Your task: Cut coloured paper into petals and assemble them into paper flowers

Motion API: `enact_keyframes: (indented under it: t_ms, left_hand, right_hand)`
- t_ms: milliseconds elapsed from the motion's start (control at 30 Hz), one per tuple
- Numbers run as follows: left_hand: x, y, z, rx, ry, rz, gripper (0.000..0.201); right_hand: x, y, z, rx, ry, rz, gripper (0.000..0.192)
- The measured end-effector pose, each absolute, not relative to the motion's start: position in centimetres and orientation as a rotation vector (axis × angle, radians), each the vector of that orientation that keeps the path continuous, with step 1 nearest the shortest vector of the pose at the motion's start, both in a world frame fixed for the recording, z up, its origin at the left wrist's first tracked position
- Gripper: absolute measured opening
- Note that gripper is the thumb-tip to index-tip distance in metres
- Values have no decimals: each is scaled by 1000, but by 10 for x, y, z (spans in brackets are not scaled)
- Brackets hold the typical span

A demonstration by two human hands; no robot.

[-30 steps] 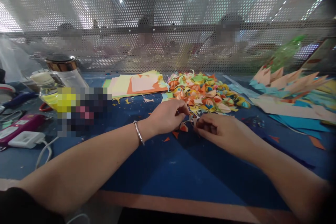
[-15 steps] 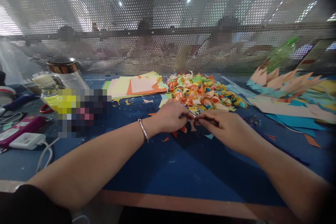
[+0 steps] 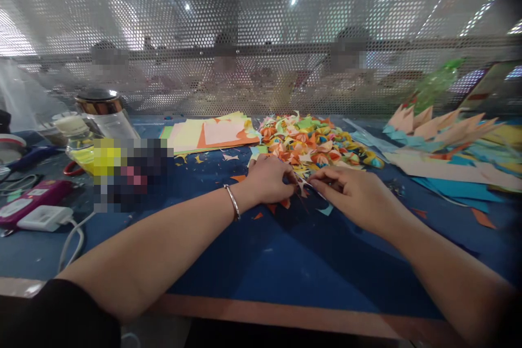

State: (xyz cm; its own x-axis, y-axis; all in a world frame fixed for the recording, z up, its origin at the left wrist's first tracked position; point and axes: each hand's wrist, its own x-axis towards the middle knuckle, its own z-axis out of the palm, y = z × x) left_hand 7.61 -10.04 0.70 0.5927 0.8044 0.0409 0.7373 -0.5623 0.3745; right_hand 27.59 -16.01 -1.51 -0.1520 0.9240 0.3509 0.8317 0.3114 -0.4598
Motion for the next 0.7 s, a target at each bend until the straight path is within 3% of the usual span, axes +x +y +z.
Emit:
enact_keyframes:
  t_ms: [300, 700]
  left_hand:
    - [84, -106, 0, 2500, 1192, 323, 19]
    - [73, -85, -5, 2130, 1066, 748, 11]
  right_hand:
    - [277, -158, -18, -1505, -1978, 199, 34]
    - [278, -160, -16, -1534, -1917, 184, 32]
